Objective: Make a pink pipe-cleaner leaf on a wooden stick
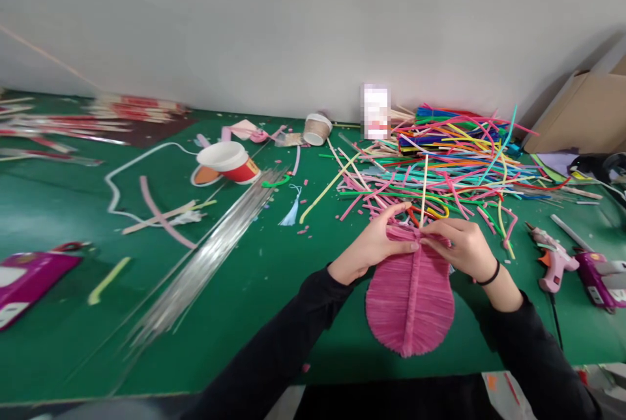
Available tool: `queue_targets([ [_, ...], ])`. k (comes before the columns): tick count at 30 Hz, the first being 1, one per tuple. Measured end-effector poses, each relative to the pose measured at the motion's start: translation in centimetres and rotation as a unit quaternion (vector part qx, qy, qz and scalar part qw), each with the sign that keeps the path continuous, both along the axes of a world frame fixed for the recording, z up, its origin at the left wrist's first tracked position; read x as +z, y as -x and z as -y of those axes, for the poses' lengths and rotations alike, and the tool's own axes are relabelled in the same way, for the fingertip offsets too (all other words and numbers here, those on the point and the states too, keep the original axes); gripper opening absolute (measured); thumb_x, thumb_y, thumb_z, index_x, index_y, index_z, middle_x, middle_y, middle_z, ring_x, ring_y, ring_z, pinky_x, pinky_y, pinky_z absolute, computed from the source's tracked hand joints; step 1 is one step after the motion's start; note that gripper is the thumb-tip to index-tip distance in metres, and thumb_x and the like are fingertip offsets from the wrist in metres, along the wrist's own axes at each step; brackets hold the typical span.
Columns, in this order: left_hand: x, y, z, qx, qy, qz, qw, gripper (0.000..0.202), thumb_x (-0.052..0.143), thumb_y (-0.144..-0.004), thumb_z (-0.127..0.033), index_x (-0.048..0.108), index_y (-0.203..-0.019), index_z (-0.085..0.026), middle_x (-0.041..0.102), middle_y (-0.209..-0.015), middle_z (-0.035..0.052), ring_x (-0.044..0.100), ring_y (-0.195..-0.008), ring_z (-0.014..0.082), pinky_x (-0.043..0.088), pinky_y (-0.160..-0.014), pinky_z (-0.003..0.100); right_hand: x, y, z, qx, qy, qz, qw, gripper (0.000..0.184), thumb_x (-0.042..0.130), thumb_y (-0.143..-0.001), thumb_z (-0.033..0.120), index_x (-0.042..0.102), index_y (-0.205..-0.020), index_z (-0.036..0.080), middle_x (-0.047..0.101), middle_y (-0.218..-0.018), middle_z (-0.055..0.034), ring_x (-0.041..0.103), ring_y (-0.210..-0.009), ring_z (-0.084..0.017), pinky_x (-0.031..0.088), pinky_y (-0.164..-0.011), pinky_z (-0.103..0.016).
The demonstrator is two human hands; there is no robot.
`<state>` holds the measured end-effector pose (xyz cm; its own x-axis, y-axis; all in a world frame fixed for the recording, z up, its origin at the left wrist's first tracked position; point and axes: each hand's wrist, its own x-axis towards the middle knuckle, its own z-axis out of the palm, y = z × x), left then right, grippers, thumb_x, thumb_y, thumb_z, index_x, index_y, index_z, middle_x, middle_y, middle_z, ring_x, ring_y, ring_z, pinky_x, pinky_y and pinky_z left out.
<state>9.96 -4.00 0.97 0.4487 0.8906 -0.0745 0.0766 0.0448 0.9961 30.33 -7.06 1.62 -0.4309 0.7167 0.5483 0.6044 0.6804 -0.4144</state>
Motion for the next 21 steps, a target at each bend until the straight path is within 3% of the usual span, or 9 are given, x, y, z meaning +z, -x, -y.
queue_targets([
  [5,-0.03,0.06,-0.09,0.004,0.011,-0.007,1.0,0.077,0.084,-0.062,-0.03,0.051,-0.131,-0.023,0.048,-0.144,0.0102,0.045,-0.132,0.0293,0.033,-0.111,0.043,-0.33,0.2,0.0,-0.016,-0.064,0.038,0.997,0.01,0.059,-0.091,0.023,0.067,-0.097,0.022,0.075,-0.083,-0.0029,0.07,-0.077,-0.015,0.053,-0.07,-0.025],
  [13,-0.38,-0.17,-0.1,0.011,0.003,0.0,1.0,0.08,0.085,-0.061,-0.03,0.05,-0.132,-0.021,0.048,-0.144,0.0124,0.044,-0.133,0.0301,0.032,-0.111,0.042,-0.02,0.04,0.04,-0.012,-0.003,0.027,1.0,0.011,0.058,-0.092,0.026,0.067,-0.097,0.022,0.074,-0.085,-0.0031,0.069,-0.077,-0.014,0.053,-0.07,-0.023],
  [21,-0.09,-0.17,0.06,0.018,0.007,0.0,1.0,0.072,0.084,-0.062,-0.03,0.054,-0.127,-0.021,0.053,-0.139,0.0109,0.046,-0.131,0.0295,0.032,-0.11,0.042,-0.8,0.51,-0.06,-0.043,-0.095,0.094,0.99,0.012,0.059,-0.089,0.022,0.068,-0.098,0.023,0.075,-0.087,-0.0043,0.071,-0.08,-0.018,0.054,-0.071,-0.028],
])
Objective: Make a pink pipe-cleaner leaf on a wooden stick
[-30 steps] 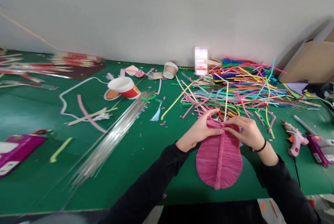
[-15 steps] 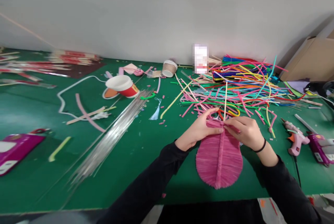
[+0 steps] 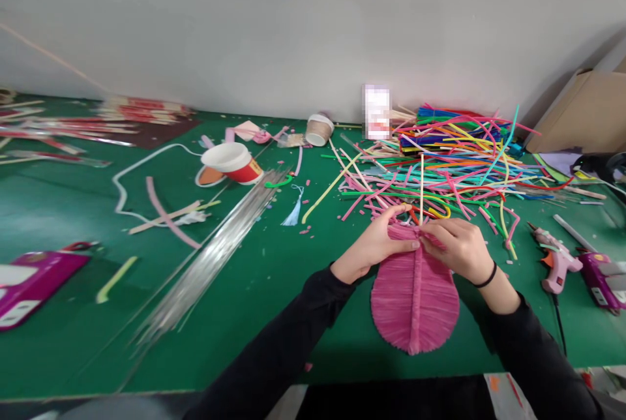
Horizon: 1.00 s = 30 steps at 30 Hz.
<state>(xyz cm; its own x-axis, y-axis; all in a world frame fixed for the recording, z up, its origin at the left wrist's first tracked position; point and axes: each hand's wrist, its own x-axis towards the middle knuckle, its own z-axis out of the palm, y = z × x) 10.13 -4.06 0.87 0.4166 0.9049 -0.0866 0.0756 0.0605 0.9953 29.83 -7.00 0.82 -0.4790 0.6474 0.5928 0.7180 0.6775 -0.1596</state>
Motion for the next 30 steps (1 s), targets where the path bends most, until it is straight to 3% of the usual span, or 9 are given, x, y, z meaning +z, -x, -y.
queue_targets([
  [3,0.08,-0.08,0.04,-0.005,0.011,0.006,1.0,0.07,0.084,-0.062,-0.031,0.056,-0.126,-0.021,0.055,-0.137,0.0104,0.046,-0.131,0.0301,0.033,-0.11,0.043,-0.03,-0.08,-0.05,0.0,-0.03,0.005,1.0,0.013,0.06,-0.088,0.02,0.067,-0.098,0.021,0.075,-0.088,-0.0051,0.071,-0.08,-0.019,0.054,-0.071,-0.029],
  [8,0.05,-0.16,-0.07,0.003,0.015,0.018,1.0,0.077,0.084,-0.062,-0.033,0.053,-0.131,-0.021,0.056,-0.135,0.013,0.05,-0.127,0.0314,0.031,-0.111,0.047,0.34,-0.32,0.03,0.002,0.003,-0.028,1.0,0.011,0.06,-0.089,0.02,0.066,-0.098,0.021,0.075,-0.088,-0.0035,0.071,-0.077,-0.016,0.054,-0.069,-0.025],
  [12,0.28,-0.07,-0.21,0.009,-0.011,0.006,1.0,0.066,0.08,-0.069,-0.034,0.055,-0.128,-0.02,0.052,-0.141,0.0119,0.047,-0.129,0.0291,0.032,-0.111,0.043,0.28,-0.19,0.1,-0.006,0.001,-0.036,0.999,0.011,0.059,-0.091,0.022,0.067,-0.097,0.022,0.075,-0.088,-0.0037,0.071,-0.075,-0.015,0.054,-0.066,-0.024],
  [17,0.27,-0.1,-0.29,0.027,-0.046,0.002,0.999,0.056,0.078,-0.071,-0.032,0.059,-0.122,-0.021,0.057,-0.136,0.0091,0.048,-0.129,0.027,0.031,-0.111,0.041,0.03,-0.3,0.0,0.006,0.045,-0.046,0.998,0.015,0.056,-0.093,0.024,0.068,-0.103,0.025,0.075,-0.093,-0.0035,0.071,-0.081,-0.016,0.056,-0.07,-0.024],
  [24,-0.01,-0.48,-0.03,0.039,-0.084,0.024,0.995,0.056,0.076,-0.073,-0.031,0.059,-0.125,-0.022,0.057,-0.136,0.0074,0.047,-0.131,0.0241,0.029,-0.112,0.037,-0.2,-0.3,-0.1,-0.008,0.031,-0.027,0.999,0.015,0.058,-0.09,0.022,0.068,-0.1,0.026,0.075,-0.092,-0.0029,0.071,-0.081,-0.017,0.055,-0.07,-0.025],
  [27,-0.08,-0.37,-0.07,0.025,-0.08,0.027,0.996,0.056,0.076,-0.073,-0.032,0.059,-0.125,-0.023,0.056,-0.138,0.0069,0.046,-0.131,0.025,0.03,-0.112,0.037,-0.3,-0.18,-0.08,-0.015,0.02,-0.022,0.999,0.014,0.059,-0.088,0.021,0.067,-0.099,0.025,0.075,-0.09,-0.0026,0.071,-0.079,-0.016,0.054,-0.069,-0.025],
  [30,-0.22,-0.2,-0.24,-0.008,-0.037,0.026,0.999,0.062,0.078,-0.071,-0.034,0.056,-0.127,-0.021,0.058,-0.134,0.0103,0.054,-0.122,0.0282,0.038,-0.106,0.04,-0.33,-0.08,-0.1,-0.009,0.008,-0.015,1.0,0.015,0.059,-0.088,0.02,0.066,-0.1,0.025,0.075,-0.091,-0.0025,0.07,-0.081,-0.017,0.054,-0.071,-0.026],
])
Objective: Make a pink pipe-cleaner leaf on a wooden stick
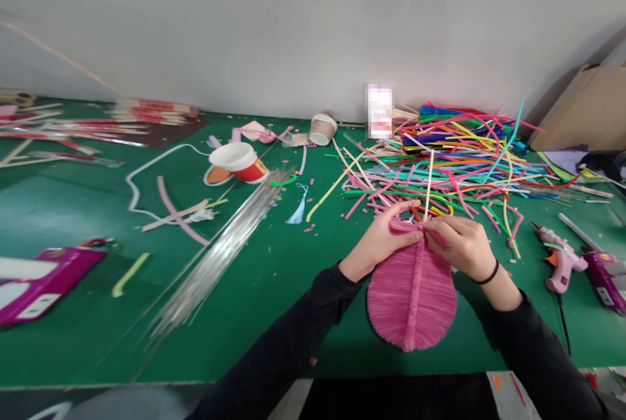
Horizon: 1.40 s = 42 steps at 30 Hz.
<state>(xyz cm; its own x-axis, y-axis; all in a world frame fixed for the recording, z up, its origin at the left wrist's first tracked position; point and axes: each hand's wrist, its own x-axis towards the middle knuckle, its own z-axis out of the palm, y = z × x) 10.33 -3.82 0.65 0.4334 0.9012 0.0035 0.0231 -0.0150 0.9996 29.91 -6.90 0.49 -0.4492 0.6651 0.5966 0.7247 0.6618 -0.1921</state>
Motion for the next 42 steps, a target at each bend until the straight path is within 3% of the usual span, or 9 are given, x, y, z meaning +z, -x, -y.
queue_targets([
  [3,-0.1,0.1,-0.1,-0.02,0.042,0.001,0.999,0.071,0.08,-0.068,-0.035,0.053,-0.13,-0.017,0.063,-0.126,0.0128,0.062,-0.109,0.0293,0.045,-0.097,0.042,0.2,0.1,0.0,0.019,0.007,-0.021,1.0,0.017,0.058,-0.088,0.019,0.066,-0.102,0.025,0.074,-0.091,-0.003,0.07,-0.083,-0.017,0.055,-0.074,-0.028],
  [10,0.2,0.1,-0.3,0.012,-0.042,0.006,0.999,0.052,0.077,-0.072,-0.03,0.061,-0.121,-0.023,0.06,-0.133,0.0064,0.05,-0.128,0.0264,0.032,-0.111,0.041,0.7,-0.6,-0.2,0.002,0.173,-0.169,0.97,0.03,0.064,-0.084,0.028,0.061,-0.113,0.024,0.071,-0.106,-0.0066,0.068,-0.097,-0.02,0.056,-0.084,-0.034],
  [14,0.4,0.2,-0.5,0.016,-0.039,0.006,0.999,0.052,0.078,-0.07,-0.031,0.063,-0.12,-0.023,0.06,-0.134,0.0059,0.049,-0.128,0.0275,0.031,-0.112,0.043,0.5,-1.5,-0.8,0.003,0.305,-0.241,0.921,0.023,0.067,-0.08,0.034,0.063,-0.099,0.02,0.072,-0.091,-0.0053,0.069,-0.075,-0.017,0.057,-0.066,-0.028],
  [17,0.4,0.3,-0.5,0.023,-0.022,0.007,0.999,0.05,0.078,-0.07,-0.032,0.065,-0.117,-0.023,0.061,-0.133,0.0063,0.051,-0.126,0.0289,0.033,-0.111,0.043,0.4,-1.9,-1.0,0.008,0.345,-0.267,0.9,0.02,0.067,-0.08,0.037,0.064,-0.086,0.018,0.071,-0.079,-0.0033,0.064,-0.061,-0.013,0.054,-0.056,-0.025],
  [21,0.2,0.4,-0.5,0.019,0.006,0.009,1.0,0.043,0.079,-0.068,-0.033,0.069,-0.109,-0.022,0.067,-0.123,0.0058,0.057,-0.118,0.0292,0.037,-0.107,0.042,0.3,-1.8,-1.0,-0.004,0.317,-0.299,0.9,0.019,0.067,-0.082,0.038,0.067,-0.082,0.019,0.073,-0.079,-0.004,0.068,-0.066,-0.016,0.057,-0.06,-0.026],
  [27,0.3,0.2,-0.4,0.024,0.011,0.003,1.0,0.039,0.08,-0.067,-0.036,0.071,-0.102,-0.021,0.071,-0.112,0.0051,0.062,-0.109,0.0274,0.041,-0.102,0.04,0.7,-1.1,-0.5,-0.057,0.192,-0.256,0.946,0.012,0.063,-0.086,0.031,0.071,-0.089,0.022,0.075,-0.083,-0.004,0.07,-0.072,-0.018,0.058,-0.068,-0.03],
  [33,0.0,0.0,-0.3,0.021,0.017,0.002,1.0,0.033,0.08,-0.066,-0.035,0.073,-0.094,-0.019,0.074,-0.103,0.0053,0.065,-0.103,0.0265,0.044,-0.099,0.038,2.0,-0.3,0.1,0.006,0.143,-0.258,0.956,0.011,0.059,-0.09,0.027,0.067,-0.084,0.024,0.073,-0.089,-0.0047,0.068,-0.09,-0.02,0.054,-0.083,-0.035],
  [37,-0.2,0.0,-0.1,-0.005,0.056,0.012,0.998,0.032,0.081,-0.066,-0.034,0.075,-0.091,-0.016,0.075,-0.097,0.0061,0.067,-0.095,0.0252,0.047,-0.093,0.037,2.0,-0.2,0.0,-0.007,0.21,-0.317,0.925,0.014,0.061,-0.088,0.034,0.066,-0.081,0.022,0.071,-0.085,-0.0049,0.067,-0.084,-0.019,0.053,-0.079,-0.033],
  [42,-0.1,-0.1,0.0,-0.007,0.091,0.045,0.995,0.029,0.082,-0.064,-0.031,0.076,-0.088,-0.017,0.076,-0.094,0.0058,0.068,-0.091,0.0233,0.048,-0.09,0.035,1.0,-0.4,-0.5,-0.02,0.361,-0.404,0.84,0.025,0.065,-0.082,0.046,0.065,-0.083,0.02,0.069,-0.074,-0.0022,0.064,-0.066,-0.016,0.051,-0.061,-0.027],
])
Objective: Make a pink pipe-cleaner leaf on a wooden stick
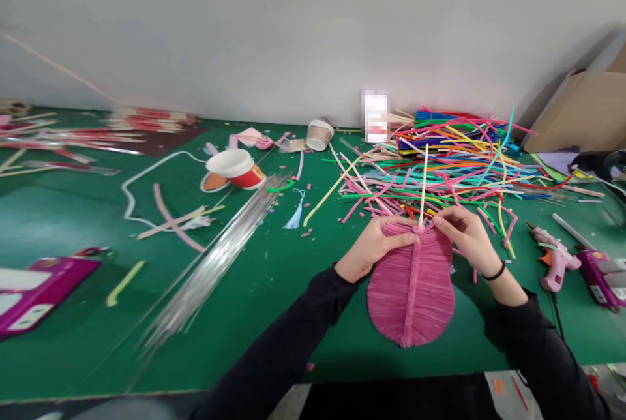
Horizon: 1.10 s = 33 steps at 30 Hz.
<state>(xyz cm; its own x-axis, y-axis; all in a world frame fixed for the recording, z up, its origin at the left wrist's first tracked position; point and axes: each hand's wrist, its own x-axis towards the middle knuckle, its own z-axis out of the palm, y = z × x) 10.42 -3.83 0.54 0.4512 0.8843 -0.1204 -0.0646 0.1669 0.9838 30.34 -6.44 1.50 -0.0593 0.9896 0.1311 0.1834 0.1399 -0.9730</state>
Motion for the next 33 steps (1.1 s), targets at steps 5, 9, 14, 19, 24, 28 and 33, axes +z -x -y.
queue_targets([
  [5,0.3,0.0,0.0,-0.001,-0.006,-0.017,1.0,0.028,0.082,-0.062,-0.029,0.075,-0.087,-0.017,0.075,-0.093,0.0051,0.068,-0.091,0.0222,0.049,-0.089,0.033,-0.7,0.3,-0.2,0.001,0.02,-0.059,0.998,0.028,0.07,-0.079,0.045,0.064,-0.093,0.021,0.069,-0.071,0.0003,0.064,-0.065,-0.014,0.05,-0.062,-0.026],
  [9,0.7,-0.2,0.1,0.009,-0.026,-0.036,0.999,0.042,0.081,-0.062,-0.031,0.07,-0.101,-0.018,0.074,-0.092,0.0047,0.068,-0.09,0.0216,0.052,-0.084,0.032,-1.2,1.0,0.0,-0.016,-0.001,-0.044,0.999,0.026,0.07,-0.078,0.044,0.066,-0.088,0.021,0.071,-0.079,-0.0026,0.068,-0.072,-0.016,0.053,-0.067,-0.029],
  [14,0.5,-0.1,0.0,0.04,-0.021,-0.048,0.998,0.043,0.083,-0.061,-0.036,0.068,-0.097,-0.017,0.074,-0.094,0.006,0.069,-0.088,0.0225,0.052,-0.084,0.033,-1.4,1.1,0.1,-0.07,-0.035,0.015,0.997,0.028,0.066,-0.082,0.043,0.064,-0.103,0.023,0.073,-0.087,-0.0045,0.07,-0.08,-0.019,0.054,-0.074,-0.032],
  [19,0.2,0.3,-0.4,0.036,-0.03,-0.053,0.998,0.049,0.081,-0.064,-0.036,0.066,-0.107,-0.018,0.073,-0.104,0.0079,0.067,-0.097,0.0254,0.049,-0.089,0.036,-1.0,0.5,0.1,-0.011,-0.054,0.072,0.996,0.046,0.074,-0.075,0.038,0.056,-0.116,0.025,0.069,-0.107,-0.0067,0.067,-0.096,-0.021,0.053,-0.083,-0.036],
  [24,0.4,0.4,-0.5,-0.002,-0.067,-0.087,0.994,0.042,0.08,-0.066,-0.034,0.069,-0.102,-0.019,0.073,-0.103,0.0064,0.065,-0.104,0.0269,0.045,-0.096,0.037,-1.3,0.4,0.0,0.049,-0.027,0.051,0.997,0.042,0.067,-0.081,0.032,0.052,-0.119,0.024,0.069,-0.091,-0.0026,0.067,-0.09,-0.019,0.05,-0.089,-0.038],
  [28,0.6,0.3,-0.3,0.007,-0.034,-0.063,0.997,0.047,0.081,-0.063,-0.034,0.068,-0.106,-0.019,0.074,-0.092,0.0049,0.067,-0.095,0.0248,0.046,-0.091,0.036,-1.4,0.4,0.0,0.058,0.032,-0.028,0.997,0.045,0.072,-0.078,0.035,0.053,-0.117,0.025,0.069,-0.086,-0.0005,0.067,-0.084,-0.018,0.051,-0.081,-0.034],
  [33,0.7,0.1,0.1,0.029,-0.017,-0.03,0.999,0.043,0.081,-0.063,-0.033,0.07,-0.102,-0.019,0.073,-0.09,0.0044,0.068,-0.087,0.0229,0.048,-0.085,0.034,-1.2,0.8,0.1,0.065,0.085,-0.073,0.992,0.043,0.075,-0.073,0.038,0.057,-0.11,0.024,0.067,-0.079,0.0013,0.065,-0.071,-0.015,0.051,-0.069,-0.03],
])
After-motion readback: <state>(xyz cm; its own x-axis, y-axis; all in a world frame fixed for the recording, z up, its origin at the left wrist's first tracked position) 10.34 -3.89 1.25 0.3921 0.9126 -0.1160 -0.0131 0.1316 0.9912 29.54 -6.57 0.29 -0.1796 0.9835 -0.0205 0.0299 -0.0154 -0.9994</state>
